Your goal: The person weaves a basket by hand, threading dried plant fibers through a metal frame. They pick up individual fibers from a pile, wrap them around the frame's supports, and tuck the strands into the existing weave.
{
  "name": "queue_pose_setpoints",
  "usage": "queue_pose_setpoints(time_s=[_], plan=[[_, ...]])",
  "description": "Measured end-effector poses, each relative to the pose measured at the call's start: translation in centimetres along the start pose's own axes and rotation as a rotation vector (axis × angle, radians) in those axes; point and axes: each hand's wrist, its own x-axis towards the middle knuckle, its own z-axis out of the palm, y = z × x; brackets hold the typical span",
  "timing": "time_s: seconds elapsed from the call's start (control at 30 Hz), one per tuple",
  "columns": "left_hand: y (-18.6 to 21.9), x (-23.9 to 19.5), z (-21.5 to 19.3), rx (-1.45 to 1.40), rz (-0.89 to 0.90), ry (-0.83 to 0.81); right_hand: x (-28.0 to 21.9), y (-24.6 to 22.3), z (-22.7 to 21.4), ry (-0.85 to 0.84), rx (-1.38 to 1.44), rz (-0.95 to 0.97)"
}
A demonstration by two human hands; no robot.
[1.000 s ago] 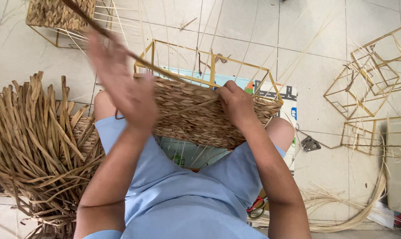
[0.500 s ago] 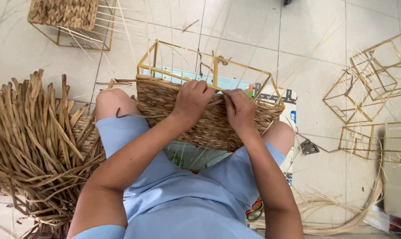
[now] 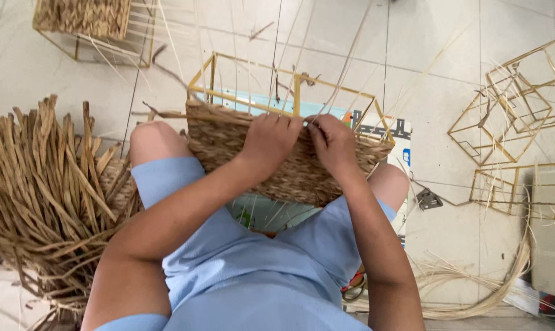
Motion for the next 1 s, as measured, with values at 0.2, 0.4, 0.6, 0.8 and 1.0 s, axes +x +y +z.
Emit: queue_pose_setpoints(time_s=[0.2, 0.4, 0.6, 0.8, 1.0], plan=[[-2.4, 1.3, 1.3, -0.053, -0.06, 0.024, 0.0, -1.3, -0.5, 0.09, -0.106, 0.139], [-2.5, 0.9, -2.9, -0.06, -0.045, 0.088, 0.4, -1.3, 1.4, -0.007, -0.455, -0.282], [-2.2, -1.9, -5.0, -0.198, 0.061, 0.205, 0.0, -1.4, 2.3, 0.005, -0.465, -0.254], [-1.8, -4.0, -0.3, -0.213, -0.051, -0.062, 0.0, -2.1, 2.1, 0.111, -0.408, -0.295], [-1.4, -1.4, 0.1, -0.675, -0.449, 0.042, -0.7, -1.5, 2.6, 0.111, -0.461, -0.213]])
